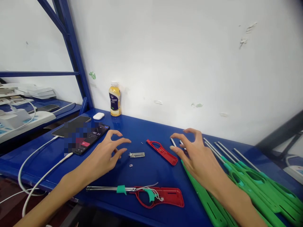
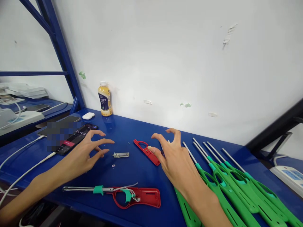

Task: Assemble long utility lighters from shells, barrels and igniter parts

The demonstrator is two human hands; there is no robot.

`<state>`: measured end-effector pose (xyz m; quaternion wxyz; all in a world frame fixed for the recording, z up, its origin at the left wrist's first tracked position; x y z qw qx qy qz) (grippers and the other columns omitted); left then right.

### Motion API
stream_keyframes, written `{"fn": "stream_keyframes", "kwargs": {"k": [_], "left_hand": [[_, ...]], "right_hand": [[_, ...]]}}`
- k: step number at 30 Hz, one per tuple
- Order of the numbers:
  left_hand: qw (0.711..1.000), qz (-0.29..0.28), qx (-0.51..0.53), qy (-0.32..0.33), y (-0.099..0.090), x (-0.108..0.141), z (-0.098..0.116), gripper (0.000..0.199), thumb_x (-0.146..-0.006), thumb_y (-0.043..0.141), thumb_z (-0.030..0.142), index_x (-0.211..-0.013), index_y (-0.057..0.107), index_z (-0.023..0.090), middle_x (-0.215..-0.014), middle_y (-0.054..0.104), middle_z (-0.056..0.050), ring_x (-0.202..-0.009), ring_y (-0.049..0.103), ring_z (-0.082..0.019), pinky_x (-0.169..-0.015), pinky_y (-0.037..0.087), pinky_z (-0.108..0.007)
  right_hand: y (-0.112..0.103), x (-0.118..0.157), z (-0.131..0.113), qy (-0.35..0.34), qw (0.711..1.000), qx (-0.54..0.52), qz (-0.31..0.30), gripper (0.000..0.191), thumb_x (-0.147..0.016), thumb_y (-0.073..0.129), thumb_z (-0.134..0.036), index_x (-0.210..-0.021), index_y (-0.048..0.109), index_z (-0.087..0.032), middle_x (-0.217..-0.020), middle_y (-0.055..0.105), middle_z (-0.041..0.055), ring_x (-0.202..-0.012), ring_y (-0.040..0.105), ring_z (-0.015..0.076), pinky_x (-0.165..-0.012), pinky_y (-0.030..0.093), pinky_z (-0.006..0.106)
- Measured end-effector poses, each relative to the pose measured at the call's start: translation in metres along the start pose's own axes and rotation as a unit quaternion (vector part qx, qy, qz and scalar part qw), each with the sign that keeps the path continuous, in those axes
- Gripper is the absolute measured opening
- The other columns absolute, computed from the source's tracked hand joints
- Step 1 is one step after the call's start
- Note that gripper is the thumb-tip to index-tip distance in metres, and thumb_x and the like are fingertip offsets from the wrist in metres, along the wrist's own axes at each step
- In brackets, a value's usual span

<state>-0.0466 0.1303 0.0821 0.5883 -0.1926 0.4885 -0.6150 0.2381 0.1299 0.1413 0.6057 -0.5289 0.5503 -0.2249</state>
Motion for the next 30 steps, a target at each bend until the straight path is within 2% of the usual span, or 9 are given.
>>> {"fn": "stream_keyframes", "kwargs": {"k": [4, 7, 10, 14, 18, 21, 24, 30], "left_hand": [[1.0, -0.024, -0.011, 0.01, 0.005, -0.004, 0.005, 0.034, -0.106, 0.046, 0.044, -0.124, 0.07, 0.028, -0.134, 0.055, -0.008, -0.063, 0.066, -0.011, -0.069, 0.061, -0.035], [0.998, -0.046, -0.024, 0.019, 0.013, -0.006, 0.011, 0.032, -0.106, 0.046, 0.042, -0.117, 0.073, 0.027, -0.125, 0.061, -0.007, -0.073, 0.068, -0.017, -0.075, 0.058, -0.037], [0.997, -0.062, -0.031, 0.018, 0.019, -0.007, 0.015, 0.032, -0.105, 0.047, 0.04, -0.12, 0.072, 0.027, -0.122, 0.065, -0.006, -0.087, 0.071, -0.022, -0.083, 0.056, -0.039], [0.996, -0.087, -0.031, 0.009, 0.031, -0.006, 0.015, 0.033, -0.105, 0.051, 0.041, -0.129, 0.069, 0.028, -0.123, 0.067, -0.005, -0.099, 0.072, -0.026, -0.087, 0.054, -0.039], [0.994, -0.104, -0.027, 0.006, 0.04, -0.006, 0.014, 0.027, -0.102, 0.056, 0.037, -0.122, 0.073, 0.029, -0.12, 0.068, -0.004, -0.101, 0.071, -0.025, -0.087, 0.053, -0.036], [0.994, -0.105, -0.021, 0.003, 0.042, -0.006, 0.012, 0.025, -0.102, 0.053, 0.034, -0.114, 0.074, 0.028, -0.116, 0.068, -0.004, -0.096, 0.071, -0.023, -0.084, 0.053, -0.034], [0.995, -0.103, -0.019, -0.003, 0.042, -0.006, 0.009, 0.024, -0.103, 0.051, 0.032, -0.112, 0.073, 0.027, -0.114, 0.068, -0.004, -0.093, 0.07, -0.023, -0.082, 0.052, -0.033], [0.994, -0.1, -0.03, -0.016, 0.045, -0.006, 0.002, 0.025, -0.104, 0.05, 0.035, -0.112, 0.073, 0.028, -0.115, 0.067, -0.003, -0.092, 0.069, -0.023, -0.08, 0.05, -0.035]], "right_hand": [[0.017, -0.004, -0.002, -0.027, 0.998, 0.027, -0.049, 0.044, -0.111, 0.032, -0.054, -0.131, 0.065, -0.032, -0.139, 0.054, 0.0135, -0.051, 0.06, 0.0078, -0.052, 0.05, 0.029], [0.031, -0.007, -0.003, -0.057, 0.993, 0.048, -0.087, 0.041, -0.113, 0.032, -0.046, -0.117, 0.07, -0.031, -0.116, 0.069, 0.0062, -0.066, 0.069, 0.0153, -0.059, 0.046, 0.028], [0.044, -0.009, -0.002, -0.059, 0.988, 0.08, -0.116, 0.039, -0.113, 0.036, -0.039, -0.107, 0.074, -0.029, -0.092, 0.07, 0.0038, -0.079, 0.072, 0.0209, -0.061, 0.042, 0.03], [0.058, -0.011, 0.002, -0.029, 0.981, 0.126, -0.143, 0.03, -0.109, 0.05, -0.04, -0.11, 0.075, -0.024, -0.102, 0.071, 0.0087, -0.076, 0.073, 0.0226, -0.06, 0.041, 0.032], [0.071, -0.01, 0.0, -0.013, 0.972, 0.151, -0.178, 0.029, -0.103, 0.062, -0.046, -0.108, 0.075, -0.02, -0.11, 0.071, 0.0129, -0.083, 0.076, 0.0269, -0.062, 0.046, 0.033], [0.078, -0.009, -0.001, -0.003, 0.967, 0.158, -0.201, 0.027, -0.105, 0.06, -0.041, -0.11, 0.073, -0.018, -0.11, 0.071, 0.0113, -0.083, 0.075, 0.0241, -0.067, 0.053, 0.034], [0.083, -0.009, -0.001, 0.006, 0.963, 0.158, -0.221, 0.029, -0.106, 0.06, -0.042, -0.116, 0.069, -0.016, -0.112, 0.072, 0.0076, -0.088, 0.072, 0.0193, -0.078, 0.06, 0.037], [0.086, -0.008, 0.001, 0.022, 0.958, 0.148, -0.246, 0.032, -0.104, 0.065, -0.042, -0.123, 0.067, -0.017, -0.115, 0.072, 0.0065, -0.096, 0.072, 0.0195, -0.086, 0.062, 0.041]]}}
Point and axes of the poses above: each hand's wrist, its own x-axis away from the middle knuckle, its own y-axis out of the palm, z = x × y, the point moved 9 cm from there along -x, towards the middle knuckle
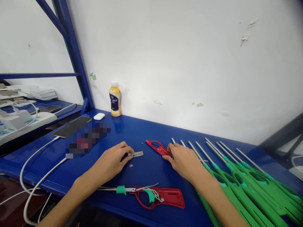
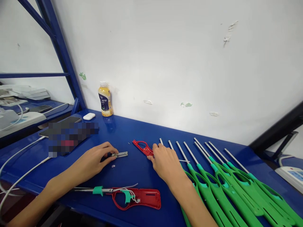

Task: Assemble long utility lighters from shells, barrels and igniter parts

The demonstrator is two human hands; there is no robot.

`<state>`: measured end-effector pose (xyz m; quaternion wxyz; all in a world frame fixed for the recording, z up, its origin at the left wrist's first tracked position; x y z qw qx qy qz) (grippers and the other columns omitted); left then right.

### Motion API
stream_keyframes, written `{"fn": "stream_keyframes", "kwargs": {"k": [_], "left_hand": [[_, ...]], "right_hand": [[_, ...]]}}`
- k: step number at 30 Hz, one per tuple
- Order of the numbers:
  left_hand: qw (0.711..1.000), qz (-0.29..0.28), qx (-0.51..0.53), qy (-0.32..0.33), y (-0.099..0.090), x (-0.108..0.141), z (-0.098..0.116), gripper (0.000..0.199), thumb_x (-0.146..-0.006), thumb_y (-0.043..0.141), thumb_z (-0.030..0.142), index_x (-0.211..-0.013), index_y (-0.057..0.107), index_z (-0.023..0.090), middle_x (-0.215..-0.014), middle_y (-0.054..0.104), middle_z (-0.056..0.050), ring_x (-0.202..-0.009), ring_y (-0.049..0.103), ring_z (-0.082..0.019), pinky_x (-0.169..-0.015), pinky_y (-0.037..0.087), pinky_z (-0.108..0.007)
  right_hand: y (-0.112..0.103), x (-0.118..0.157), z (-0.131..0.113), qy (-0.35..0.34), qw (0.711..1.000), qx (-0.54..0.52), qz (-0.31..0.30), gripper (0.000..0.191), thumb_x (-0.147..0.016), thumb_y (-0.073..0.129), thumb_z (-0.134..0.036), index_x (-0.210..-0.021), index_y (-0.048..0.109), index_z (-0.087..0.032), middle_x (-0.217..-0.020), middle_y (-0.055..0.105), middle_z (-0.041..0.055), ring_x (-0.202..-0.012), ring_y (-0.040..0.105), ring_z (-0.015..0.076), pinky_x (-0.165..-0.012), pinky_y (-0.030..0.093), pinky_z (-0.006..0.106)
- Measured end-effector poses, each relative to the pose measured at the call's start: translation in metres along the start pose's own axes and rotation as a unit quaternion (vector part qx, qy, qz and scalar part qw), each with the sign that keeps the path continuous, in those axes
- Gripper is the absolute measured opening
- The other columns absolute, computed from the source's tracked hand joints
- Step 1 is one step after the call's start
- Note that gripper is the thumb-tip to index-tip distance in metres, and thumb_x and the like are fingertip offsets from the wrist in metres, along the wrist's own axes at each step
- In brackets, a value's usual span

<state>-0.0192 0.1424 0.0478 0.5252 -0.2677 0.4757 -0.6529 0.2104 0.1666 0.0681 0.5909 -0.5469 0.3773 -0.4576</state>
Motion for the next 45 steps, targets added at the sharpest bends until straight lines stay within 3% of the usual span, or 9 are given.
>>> {"fn": "stream_keyframes", "kwargs": {"k": [6, 11, 17, 27, 31, 35, 38, 41, 45], "left_hand": [[0.999, 0.018, -0.02, -0.018, -0.005, 0.006, 0.002, 0.033, -0.105, 0.045, 0.04, -0.125, 0.068, 0.027, -0.126, 0.062, -0.007, -0.089, 0.068, -0.024, -0.08, 0.05, -0.038], [1.0, -0.008, -0.02, -0.015, -0.009, 0.019, 0.011, 0.026, -0.103, 0.051, 0.041, -0.115, 0.07, 0.029, -0.119, 0.063, -0.004, -0.085, 0.067, -0.021, -0.075, 0.049, -0.034], [0.999, -0.051, -0.018, -0.009, 0.005, 0.017, 0.018, 0.019, -0.102, 0.052, 0.028, -0.095, 0.069, 0.026, -0.101, 0.068, -0.001, -0.085, 0.069, -0.021, -0.073, 0.047, -0.03], [0.999, -0.027, -0.03, 0.0, 0.008, 0.015, 0.021, 0.026, -0.105, 0.042, 0.032, -0.098, 0.065, 0.024, -0.104, 0.068, -0.005, -0.084, 0.07, -0.024, -0.072, 0.048, -0.033], [1.0, 0.0, -0.006, 0.003, -0.002, 0.015, 0.016, 0.026, -0.107, 0.041, 0.035, -0.102, 0.064, 0.025, -0.1, 0.072, -0.002, -0.089, 0.071, -0.022, -0.078, 0.049, -0.033], [0.999, 0.03, 0.01, 0.006, -0.021, 0.011, 0.008, 0.027, -0.106, 0.045, 0.039, -0.099, 0.067, 0.026, -0.096, 0.075, 0.0, -0.084, 0.071, -0.021, -0.074, 0.049, -0.031], [0.998, 0.06, 0.011, 0.004, -0.037, 0.005, 0.001, 0.029, -0.104, 0.048, 0.042, -0.106, 0.071, 0.025, -0.104, 0.077, -0.002, -0.085, 0.071, -0.023, -0.077, 0.05, -0.033], [0.996, 0.084, 0.011, 0.005, -0.047, 0.003, -0.004, 0.033, -0.104, 0.048, 0.043, -0.117, 0.072, 0.025, -0.113, 0.077, -0.005, -0.096, 0.072, -0.025, -0.085, 0.051, -0.036], [0.997, 0.08, 0.013, 0.015, -0.049, 0.005, -0.008, 0.031, -0.103, 0.049, 0.041, -0.106, 0.075, 0.025, -0.108, 0.077, -0.004, -0.098, 0.072, -0.026, -0.086, 0.052, -0.036]], "right_hand": [[0.001, 0.002, 0.0, 0.0, 1.0, -0.004, -0.003, 0.032, -0.104, 0.065, -0.041, -0.125, 0.066, -0.017, -0.117, 0.071, 0.007, -0.098, 0.071, 0.0201, -0.086, 0.062, 0.041], [0.002, 0.002, 0.0, 0.002, 1.0, -0.005, 0.002, 0.032, -0.104, 0.065, -0.041, -0.125, 0.066, -0.017, -0.117, 0.071, 0.0071, -0.098, 0.071, 0.0201, -0.087, 0.062, 0.041], [0.002, 0.002, 0.0, -0.003, 1.0, -0.003, 0.005, 0.032, -0.104, 0.066, -0.041, -0.125, 0.066, -0.017, -0.118, 0.071, 0.0071, -0.098, 0.071, 0.02, -0.086, 0.062, 0.041], [0.0, 0.003, 0.002, -0.01, 0.999, -0.002, 0.047, 0.03, -0.106, 0.061, -0.043, -0.117, 0.068, -0.016, -0.11, 0.071, 0.0063, -0.087, 0.071, 0.0174, -0.078, 0.06, 0.037], [-0.014, 0.005, 0.002, -0.02, 0.995, -0.024, 0.095, 0.031, -0.11, 0.049, -0.038, -0.112, 0.072, -0.017, -0.112, 0.069, 0.0112, -0.076, 0.07, 0.0196, -0.065, 0.049, 0.033], [-0.029, 0.005, -0.001, -0.039, 0.988, -0.071, 0.133, 0.029, -0.109, 0.049, -0.037, -0.108, 0.074, -0.023, -0.102, 0.067, 0.0066, -0.071, 0.067, 0.0185, -0.066, 0.043, 0.033], [-0.038, 0.002, -0.002, -0.059, 0.981, -0.107, 0.149, 0.028, -0.108, 0.048, -0.033, -0.106, 0.075, -0.024, -0.102, 0.065, 0.0062, -0.067, 0.063, 0.0162, -0.064, 0.041, 0.032], [-0.053, 0.002, -0.004, -0.082, 0.971, -0.153, 0.163, 0.031, -0.109, 0.041, -0.028, -0.112, 0.072, -0.024, -0.107, 0.061, 0.0073, -0.066, 0.061, 0.0139, -0.064, 0.044, 0.031], [-0.08, 0.015, -0.017, -0.128, 0.951, -0.22, 0.178, 0.037, -0.114, 0.034, -0.037, -0.12, 0.068, -0.027, -0.116, 0.061, 0.0073, -0.086, 0.068, 0.0149, -0.08, 0.053, 0.03]]}}
Point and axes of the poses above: each hand's wrist, its own x-axis away from the middle knuckle, its own y-axis out of the palm, z = x × y, the point moved 9 cm from there along -x, towards the middle knuckle
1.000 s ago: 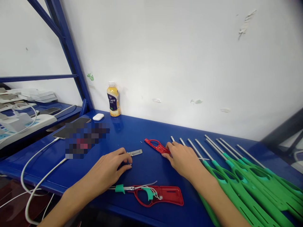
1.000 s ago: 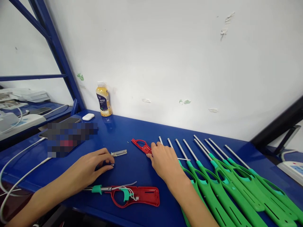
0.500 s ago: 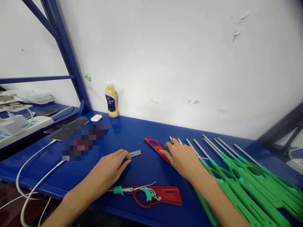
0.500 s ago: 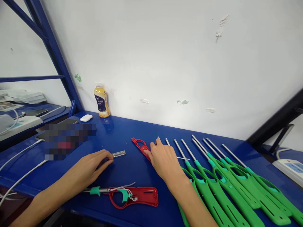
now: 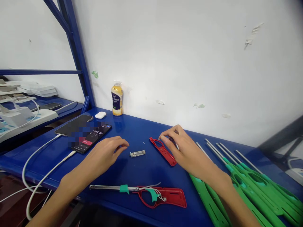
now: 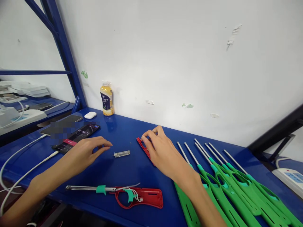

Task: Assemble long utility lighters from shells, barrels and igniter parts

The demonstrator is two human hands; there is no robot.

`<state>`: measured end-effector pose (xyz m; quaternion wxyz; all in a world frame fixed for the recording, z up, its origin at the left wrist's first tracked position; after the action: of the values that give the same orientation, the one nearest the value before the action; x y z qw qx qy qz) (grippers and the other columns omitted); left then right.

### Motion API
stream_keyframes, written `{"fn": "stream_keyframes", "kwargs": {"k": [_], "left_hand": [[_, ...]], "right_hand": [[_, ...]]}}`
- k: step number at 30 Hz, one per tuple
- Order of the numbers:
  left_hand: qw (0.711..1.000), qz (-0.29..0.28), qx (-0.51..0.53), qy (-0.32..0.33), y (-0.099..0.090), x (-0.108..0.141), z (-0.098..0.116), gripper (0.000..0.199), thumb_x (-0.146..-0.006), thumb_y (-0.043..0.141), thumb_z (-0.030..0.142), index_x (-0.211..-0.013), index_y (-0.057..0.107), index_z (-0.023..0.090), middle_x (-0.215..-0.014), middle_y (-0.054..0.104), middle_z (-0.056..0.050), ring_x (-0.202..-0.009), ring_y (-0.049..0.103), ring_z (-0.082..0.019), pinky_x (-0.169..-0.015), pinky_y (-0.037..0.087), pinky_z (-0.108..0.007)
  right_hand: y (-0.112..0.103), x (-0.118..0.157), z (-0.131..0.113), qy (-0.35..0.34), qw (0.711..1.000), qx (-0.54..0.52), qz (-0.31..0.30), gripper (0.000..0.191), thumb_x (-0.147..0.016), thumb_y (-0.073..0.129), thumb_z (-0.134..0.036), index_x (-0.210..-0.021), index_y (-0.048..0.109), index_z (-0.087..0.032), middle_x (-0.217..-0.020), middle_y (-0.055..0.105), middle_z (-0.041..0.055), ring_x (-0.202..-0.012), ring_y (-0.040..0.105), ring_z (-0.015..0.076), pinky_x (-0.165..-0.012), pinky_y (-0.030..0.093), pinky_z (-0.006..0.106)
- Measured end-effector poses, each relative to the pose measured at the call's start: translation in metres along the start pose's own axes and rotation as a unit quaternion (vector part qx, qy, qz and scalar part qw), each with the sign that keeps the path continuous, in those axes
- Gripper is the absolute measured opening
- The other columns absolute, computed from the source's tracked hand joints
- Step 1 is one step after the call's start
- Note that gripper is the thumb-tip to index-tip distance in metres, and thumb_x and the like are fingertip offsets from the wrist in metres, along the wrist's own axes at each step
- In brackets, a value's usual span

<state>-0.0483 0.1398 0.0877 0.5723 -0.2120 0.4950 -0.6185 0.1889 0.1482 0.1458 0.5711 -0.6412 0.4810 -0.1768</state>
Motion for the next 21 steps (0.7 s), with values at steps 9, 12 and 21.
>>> {"fn": "stream_keyframes", "kwargs": {"k": [9, 12, 21], "left_hand": [[1.0, -0.025, 0.005, 0.011, 0.005, 0.004, -0.002, 0.03, -0.103, 0.044, 0.036, -0.098, 0.071, 0.024, -0.1, 0.073, -0.005, -0.089, 0.069, -0.024, -0.084, 0.051, -0.036], [1.0, -0.027, 0.006, 0.013, 0.007, 0.004, 0.0, 0.03, -0.103, 0.043, 0.036, -0.099, 0.071, 0.024, -0.101, 0.073, -0.004, -0.091, 0.069, -0.024, -0.085, 0.051, -0.035], [0.999, -0.047, 0.006, 0.016, 0.021, 0.002, -0.007, 0.03, -0.104, 0.046, 0.032, -0.108, 0.075, 0.026, -0.109, 0.075, -0.004, -0.098, 0.071, -0.024, -0.087, 0.051, -0.035]], "right_hand": [[0.027, 0.015, -0.022, -0.042, 0.998, -0.006, -0.036, 0.025, -0.111, 0.049, -0.042, -0.108, 0.072, -0.03, -0.093, 0.071, -0.0011, -0.084, 0.066, 0.016, -0.084, 0.048, 0.033], [0.044, 0.026, -0.014, -0.048, 0.997, 0.021, -0.062, 0.026, -0.112, 0.046, -0.032, -0.115, 0.072, -0.029, -0.099, 0.073, 0.0023, -0.091, 0.069, 0.02, -0.09, 0.048, 0.039], [0.046, 0.05, 0.014, -0.003, 0.994, 0.084, -0.066, 0.048, -0.108, 0.048, -0.055, -0.152, 0.055, -0.039, -0.167, 0.039, 0.0121, -0.152, 0.04, 0.0446, -0.114, 0.045, 0.067]]}}
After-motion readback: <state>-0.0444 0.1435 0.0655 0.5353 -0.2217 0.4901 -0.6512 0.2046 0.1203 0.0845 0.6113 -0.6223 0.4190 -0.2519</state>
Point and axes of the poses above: each hand's wrist, its own x-axis away from the middle knuckle, its own y-axis out of the palm, z = x × y, the point moved 9 cm from there along -x, towards the middle knuckle
